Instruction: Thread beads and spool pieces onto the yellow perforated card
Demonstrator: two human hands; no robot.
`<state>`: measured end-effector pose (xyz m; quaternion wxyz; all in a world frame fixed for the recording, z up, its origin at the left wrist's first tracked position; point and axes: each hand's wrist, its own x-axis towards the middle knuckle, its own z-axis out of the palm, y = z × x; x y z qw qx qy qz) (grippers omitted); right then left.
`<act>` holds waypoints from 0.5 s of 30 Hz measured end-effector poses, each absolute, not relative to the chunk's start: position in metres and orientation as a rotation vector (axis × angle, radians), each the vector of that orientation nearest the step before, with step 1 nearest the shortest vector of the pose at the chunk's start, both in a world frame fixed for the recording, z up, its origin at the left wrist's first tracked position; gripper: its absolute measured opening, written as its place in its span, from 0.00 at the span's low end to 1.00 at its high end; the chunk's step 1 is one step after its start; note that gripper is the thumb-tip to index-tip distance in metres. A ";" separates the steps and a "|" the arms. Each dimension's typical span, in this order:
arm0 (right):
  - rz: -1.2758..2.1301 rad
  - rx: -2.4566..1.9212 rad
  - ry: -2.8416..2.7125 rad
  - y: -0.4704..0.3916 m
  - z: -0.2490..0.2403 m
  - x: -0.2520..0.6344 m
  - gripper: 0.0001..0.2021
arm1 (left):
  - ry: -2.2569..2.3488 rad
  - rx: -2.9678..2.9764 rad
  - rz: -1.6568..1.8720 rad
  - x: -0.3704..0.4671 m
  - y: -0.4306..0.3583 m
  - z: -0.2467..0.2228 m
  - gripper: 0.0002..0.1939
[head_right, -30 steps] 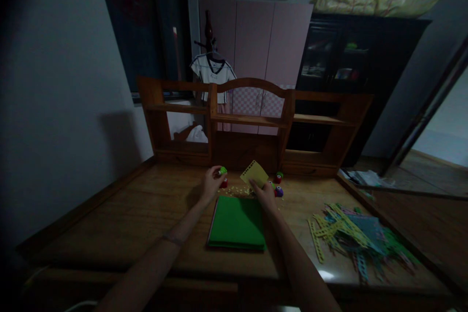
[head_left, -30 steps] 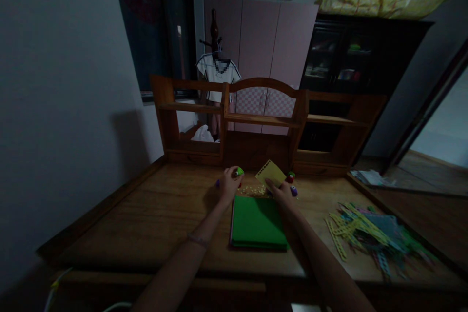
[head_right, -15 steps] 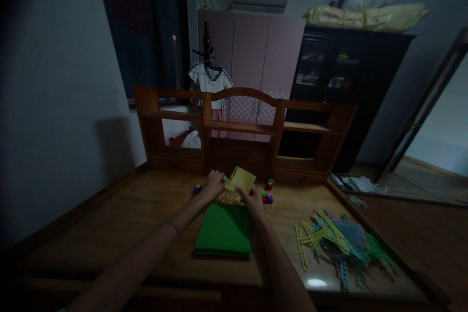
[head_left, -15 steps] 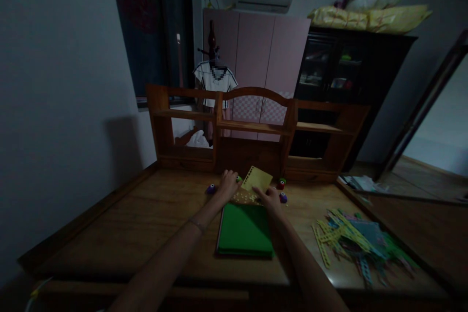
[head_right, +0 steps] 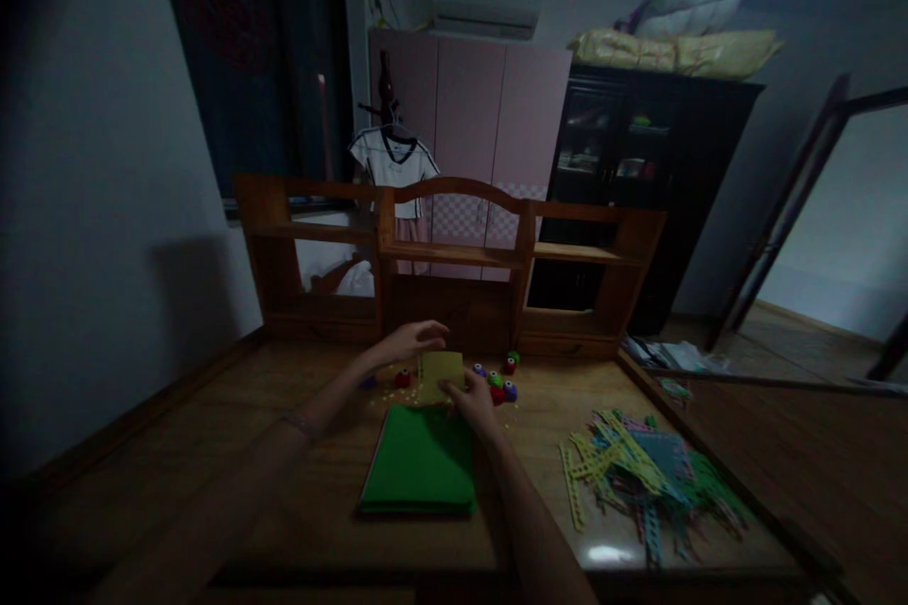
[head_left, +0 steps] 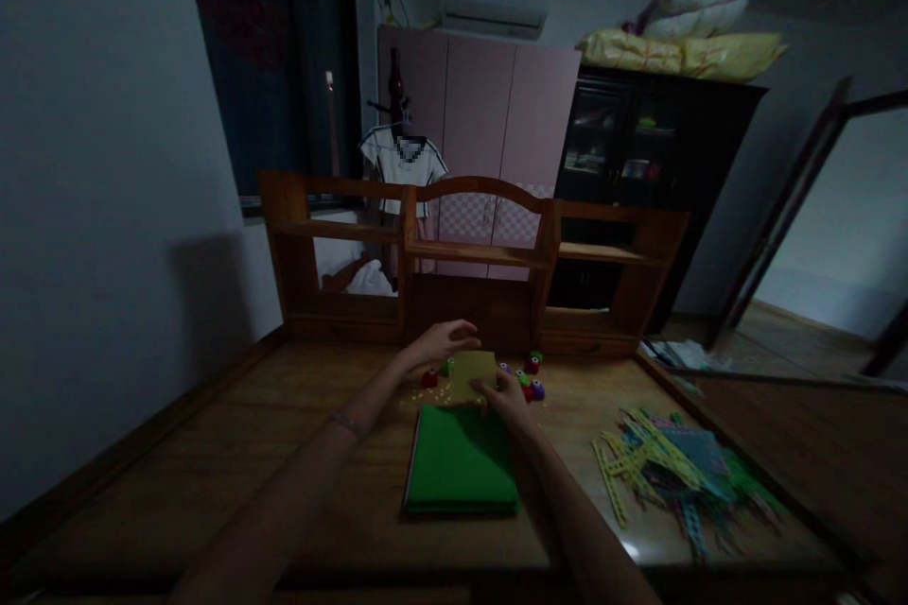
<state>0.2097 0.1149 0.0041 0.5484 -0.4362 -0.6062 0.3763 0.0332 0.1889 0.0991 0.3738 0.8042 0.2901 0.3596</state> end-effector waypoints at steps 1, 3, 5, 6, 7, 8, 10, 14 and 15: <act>0.877 -1.030 -1.436 0.116 0.004 0.210 0.18 | 0.726 2.155 0.805 0.032 0.187 0.102 0.22; 0.847 -1.028 -1.430 0.117 0.006 0.211 0.18 | 0.752 2.294 0.670 0.030 0.186 0.098 0.19; 0.805 -1.057 -1.388 0.117 0.009 0.214 0.18 | 0.828 2.319 0.694 0.031 0.186 0.086 0.19; 0.776 -1.075 -1.352 0.116 0.011 0.216 0.18 | 0.868 2.281 0.759 0.034 0.187 0.078 0.19; 0.743 -1.092 -1.314 0.115 0.013 0.219 0.18 | 0.905 2.197 0.874 0.038 0.186 0.069 0.20; 0.695 -1.097 -1.275 0.113 0.015 0.222 0.18 | 0.934 2.073 1.037 0.043 0.185 0.059 0.21; 0.540 -1.108 -1.209 0.110 0.019 0.228 0.17 | 0.956 1.721 1.367 0.054 0.179 0.041 0.24; 0.247 -1.174 -1.179 0.101 0.042 0.229 0.14 | 0.913 1.334 1.509 0.073 0.167 0.015 0.25; 0.205 -1.165 -1.208 0.096 0.054 0.225 0.14 | 0.897 1.315 1.515 0.075 0.164 0.011 0.24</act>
